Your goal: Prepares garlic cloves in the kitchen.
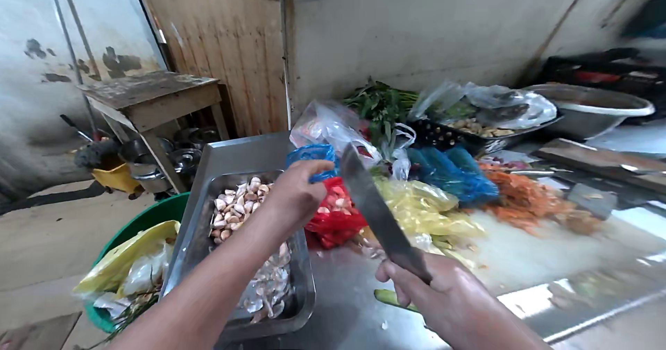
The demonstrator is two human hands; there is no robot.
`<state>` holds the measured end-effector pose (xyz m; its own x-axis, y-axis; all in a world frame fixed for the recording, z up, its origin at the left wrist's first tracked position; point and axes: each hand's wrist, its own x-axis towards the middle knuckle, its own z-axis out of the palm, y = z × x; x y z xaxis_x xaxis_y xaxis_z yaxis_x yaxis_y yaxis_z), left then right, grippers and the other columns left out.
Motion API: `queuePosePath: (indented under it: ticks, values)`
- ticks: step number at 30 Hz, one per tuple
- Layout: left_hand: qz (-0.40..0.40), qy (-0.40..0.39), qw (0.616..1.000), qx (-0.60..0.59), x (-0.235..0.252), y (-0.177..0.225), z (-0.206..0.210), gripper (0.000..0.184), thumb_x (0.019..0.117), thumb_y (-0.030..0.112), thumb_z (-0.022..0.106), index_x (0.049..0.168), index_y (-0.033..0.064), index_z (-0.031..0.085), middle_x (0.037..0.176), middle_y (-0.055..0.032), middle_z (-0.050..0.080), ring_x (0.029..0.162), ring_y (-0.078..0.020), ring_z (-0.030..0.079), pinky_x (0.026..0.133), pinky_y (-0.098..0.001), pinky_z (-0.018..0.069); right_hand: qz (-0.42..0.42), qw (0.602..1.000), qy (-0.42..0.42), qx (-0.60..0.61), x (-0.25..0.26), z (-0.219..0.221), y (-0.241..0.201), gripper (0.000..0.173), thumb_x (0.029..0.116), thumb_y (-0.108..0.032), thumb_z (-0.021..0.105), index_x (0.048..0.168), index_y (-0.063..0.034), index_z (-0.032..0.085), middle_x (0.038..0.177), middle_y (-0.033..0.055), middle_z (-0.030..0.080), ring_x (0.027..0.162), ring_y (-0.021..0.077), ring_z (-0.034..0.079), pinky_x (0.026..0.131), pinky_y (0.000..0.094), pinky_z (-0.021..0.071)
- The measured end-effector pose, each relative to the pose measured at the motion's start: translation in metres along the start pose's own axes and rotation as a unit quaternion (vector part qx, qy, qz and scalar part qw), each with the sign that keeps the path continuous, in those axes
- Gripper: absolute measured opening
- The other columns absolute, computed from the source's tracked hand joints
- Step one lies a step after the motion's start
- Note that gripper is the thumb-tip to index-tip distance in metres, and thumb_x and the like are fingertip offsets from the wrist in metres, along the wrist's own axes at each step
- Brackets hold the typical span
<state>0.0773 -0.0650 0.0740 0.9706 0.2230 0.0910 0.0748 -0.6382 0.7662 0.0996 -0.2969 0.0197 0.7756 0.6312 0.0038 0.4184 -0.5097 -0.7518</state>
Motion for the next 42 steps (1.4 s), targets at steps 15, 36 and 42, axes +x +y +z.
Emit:
queuePosePath:
  ticks: [15,36,42]
  values:
    - [-0.083,0.16,0.984,0.001,-0.186,-0.107,-0.067,0.034,0.1018,0.01,0.051,0.131,0.0007,0.065,0.128,-0.0164,0.064,0.097,-0.0173,0.067,0.083,-0.035,0.0567,0.092,0.966,-0.239,-0.037,0.09,0.052,-0.109,0.038,0.1109,-0.027,0.044,0.145,-0.0117,0.045,0.101,0.0132,0.065,0.069,0.0179,0.063,0.062,0.0331,0.0529]
    - [0.105,0.097,0.941,0.307,-0.171,-0.135,0.004,0.034,0.0985,0.014,0.062,0.129,0.0024,0.07,0.114,-0.023,0.073,0.106,-0.0478,0.068,0.088,-0.0676,0.049,-0.022,0.985,0.156,-0.074,0.0,-0.021,0.031,0.015,0.1035,-0.011,0.059,0.115,-0.0042,0.065,0.105,0.0105,0.067,0.088,0.021,0.069,0.081,0.0425,0.0593]
    - [0.091,0.15,0.926,0.334,-0.117,-0.151,-0.002,0.032,0.0997,0.019,0.061,0.127,0.0065,0.072,0.111,-0.0203,0.074,0.107,-0.0456,0.068,0.094,-0.0697,0.0472,-0.185,0.933,0.246,-0.185,-0.029,0.033,0.128,0.026,0.0981,-0.012,0.053,0.109,-0.0065,0.076,0.108,0.0107,0.074,0.107,0.0286,0.07,0.094,0.0483,0.0572]
